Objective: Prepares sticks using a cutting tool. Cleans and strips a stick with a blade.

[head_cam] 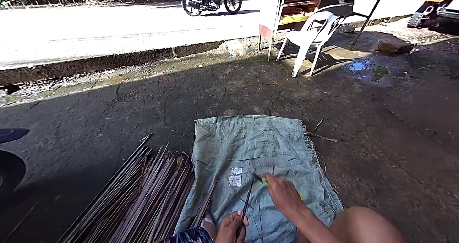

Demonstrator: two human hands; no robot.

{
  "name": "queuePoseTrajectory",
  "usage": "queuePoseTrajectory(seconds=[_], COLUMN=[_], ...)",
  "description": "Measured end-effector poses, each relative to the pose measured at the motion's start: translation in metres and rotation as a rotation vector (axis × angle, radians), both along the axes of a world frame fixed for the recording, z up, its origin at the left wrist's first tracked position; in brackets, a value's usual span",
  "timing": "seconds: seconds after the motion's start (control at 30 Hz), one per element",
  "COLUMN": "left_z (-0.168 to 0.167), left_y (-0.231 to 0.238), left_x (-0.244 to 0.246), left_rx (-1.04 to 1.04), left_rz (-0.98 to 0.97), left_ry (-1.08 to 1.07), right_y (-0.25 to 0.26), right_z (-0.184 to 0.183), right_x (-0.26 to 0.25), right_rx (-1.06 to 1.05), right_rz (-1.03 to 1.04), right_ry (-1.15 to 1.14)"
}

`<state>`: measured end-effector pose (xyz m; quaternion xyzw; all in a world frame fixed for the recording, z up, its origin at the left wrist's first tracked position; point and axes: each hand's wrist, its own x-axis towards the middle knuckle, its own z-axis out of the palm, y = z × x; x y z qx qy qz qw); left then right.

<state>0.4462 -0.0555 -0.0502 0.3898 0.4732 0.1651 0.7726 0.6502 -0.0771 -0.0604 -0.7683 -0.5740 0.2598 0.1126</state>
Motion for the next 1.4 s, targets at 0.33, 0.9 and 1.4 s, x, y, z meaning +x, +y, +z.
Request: queuePoseTrajectory(seconds=[0.33,0.9,1.4], left_z=[0.001,0.009,0.01], left_y=[0.005,0.009,0.014], left_x=[0.006,-0.001,-0.007], left_rx=[-0.043,-0.013,0.014], left_rz=[0.027,0.055,0.089], left_ry=[0.02,-0.016,-0.062], right_y=[0.004,0.01,-0.013], right_z=[-0.006,-0.019,-0.017], right_x=[-0.02,0.015,-0.015], right_rx=[-0.052,0.047,0.558], right_rz=[0.159,-0.326,0.293], right_ry=[-0.127,1.187,0.084])
